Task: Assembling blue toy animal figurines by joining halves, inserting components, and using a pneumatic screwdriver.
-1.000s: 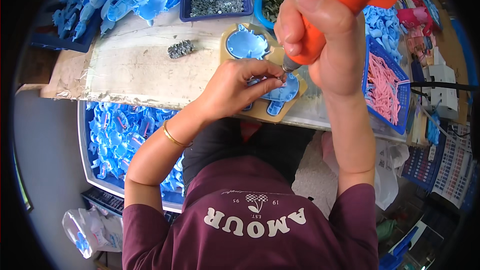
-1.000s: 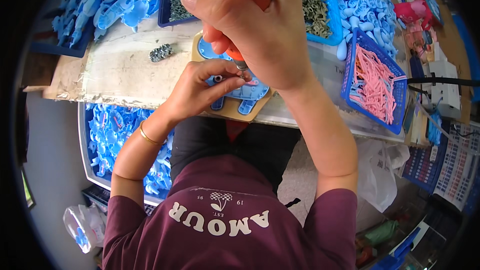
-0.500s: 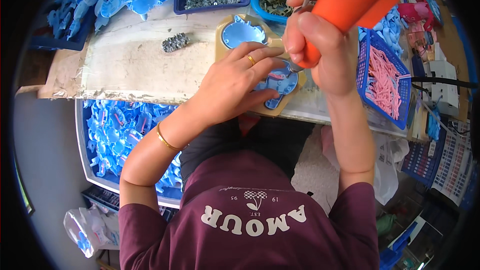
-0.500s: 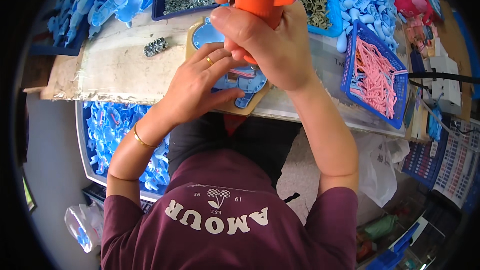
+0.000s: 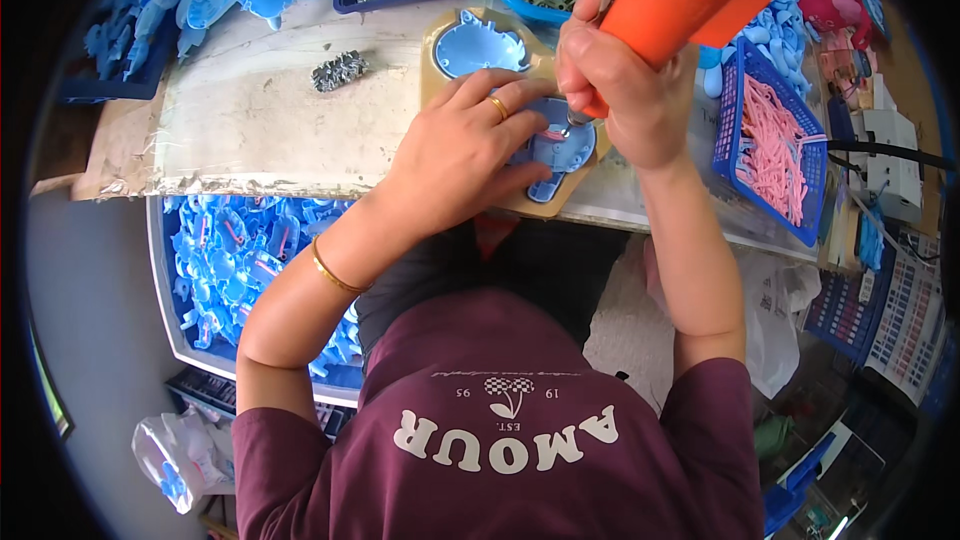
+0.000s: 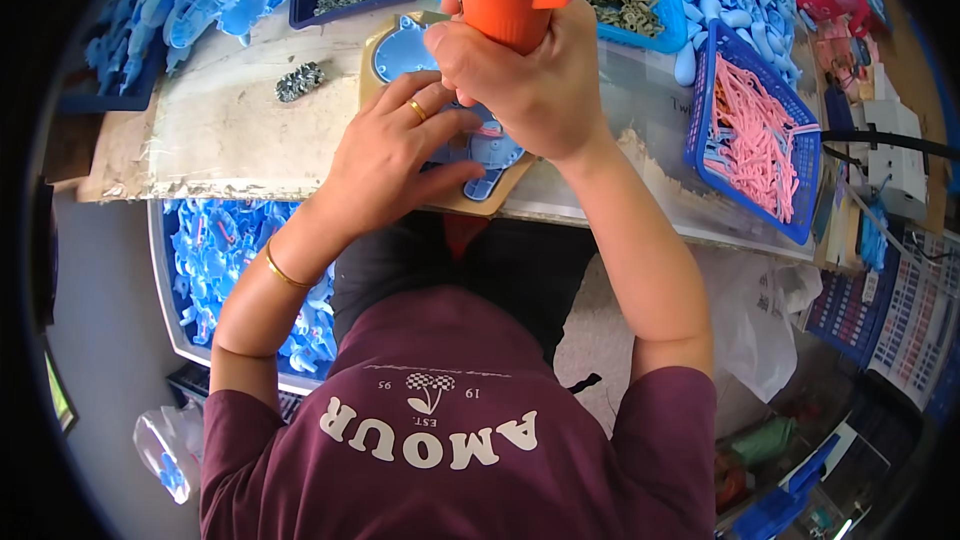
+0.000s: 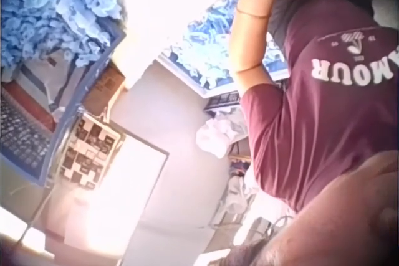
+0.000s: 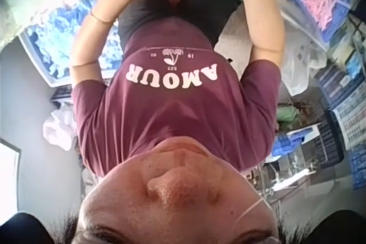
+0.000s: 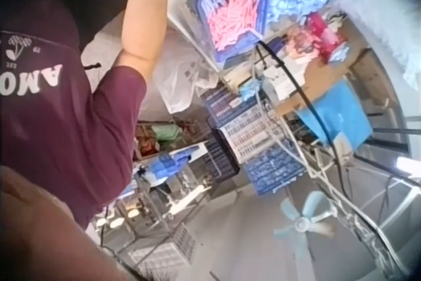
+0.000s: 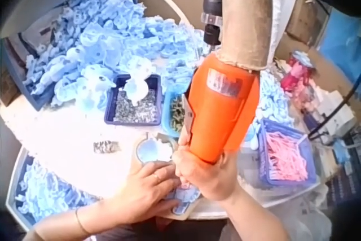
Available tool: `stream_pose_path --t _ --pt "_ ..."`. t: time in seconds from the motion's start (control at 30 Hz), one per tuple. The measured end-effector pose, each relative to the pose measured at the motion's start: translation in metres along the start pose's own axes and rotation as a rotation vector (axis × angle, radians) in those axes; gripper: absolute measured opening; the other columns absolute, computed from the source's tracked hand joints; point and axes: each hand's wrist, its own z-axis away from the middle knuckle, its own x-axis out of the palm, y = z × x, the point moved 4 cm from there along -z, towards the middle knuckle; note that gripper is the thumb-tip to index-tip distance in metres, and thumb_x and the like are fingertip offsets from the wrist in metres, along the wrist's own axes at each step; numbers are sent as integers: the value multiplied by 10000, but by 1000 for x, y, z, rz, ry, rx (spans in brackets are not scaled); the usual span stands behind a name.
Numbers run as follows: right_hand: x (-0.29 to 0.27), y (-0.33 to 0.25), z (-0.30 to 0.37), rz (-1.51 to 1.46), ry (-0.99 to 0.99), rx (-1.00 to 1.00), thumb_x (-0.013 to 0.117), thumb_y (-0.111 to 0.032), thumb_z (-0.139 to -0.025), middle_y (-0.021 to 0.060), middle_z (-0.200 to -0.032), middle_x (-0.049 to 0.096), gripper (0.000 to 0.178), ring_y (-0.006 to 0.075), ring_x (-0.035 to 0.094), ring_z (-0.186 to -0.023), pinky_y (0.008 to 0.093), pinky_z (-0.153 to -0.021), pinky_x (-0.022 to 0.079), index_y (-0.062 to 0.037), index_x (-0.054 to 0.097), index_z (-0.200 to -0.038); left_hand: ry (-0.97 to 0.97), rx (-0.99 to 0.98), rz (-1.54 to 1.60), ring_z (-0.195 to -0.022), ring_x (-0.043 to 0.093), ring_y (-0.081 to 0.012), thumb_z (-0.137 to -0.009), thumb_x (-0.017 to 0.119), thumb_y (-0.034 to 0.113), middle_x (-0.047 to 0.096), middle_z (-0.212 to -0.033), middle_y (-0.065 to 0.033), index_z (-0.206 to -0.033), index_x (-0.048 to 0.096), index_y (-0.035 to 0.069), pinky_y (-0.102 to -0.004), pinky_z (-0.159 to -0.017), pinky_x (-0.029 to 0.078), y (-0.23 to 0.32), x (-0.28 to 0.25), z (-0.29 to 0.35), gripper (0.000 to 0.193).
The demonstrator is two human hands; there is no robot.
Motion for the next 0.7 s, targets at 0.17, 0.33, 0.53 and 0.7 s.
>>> stream_pose_path --t 0.17,0.33,0.53,0.7 --pt "8 -17 1 240 8 11 614 -152 -873 39 -615 542 216 90 467 -488 240 -461 371 -5 543 -1015 -7 -6 -17 -1189 571 -245 -782 782 287 627 -1293 -15 -1033 713 92 -365 -996 490 -1 1 1 326" --pt "14 -32 -7 173 -21 -15 668 -210 -936 33 -694 586 322 86 551 -600 223 -553 431 15 551 -1135 -4 23 -5 -1251 552 -273 -796 775 280 605 -1350 -61 -1095 687 90 -417 -1074 447 3 0 2 365" --pt "47 -105 -24 215 -65 -192 655 -162 -1003 102 -1017 674 537 172 672 -943 263 -838 527 84 467 -1441 63 -5 -11 -1291 532 -308 -827 758 204 589 -1374 -95 -1132 657 96 -458 -1105 419 2 -13 21 339" --pt "6 -194 -41 910 -289 -150 633 -291 -1019 147 -1259 648 511 149 568 -1247 280 -993 454 51 534 -1386 77 -39 6 -1279 539 -314 -840 751 173 595 -1362 -89 -1163 668 108 -458 -1063 449 0 -17 28 340"
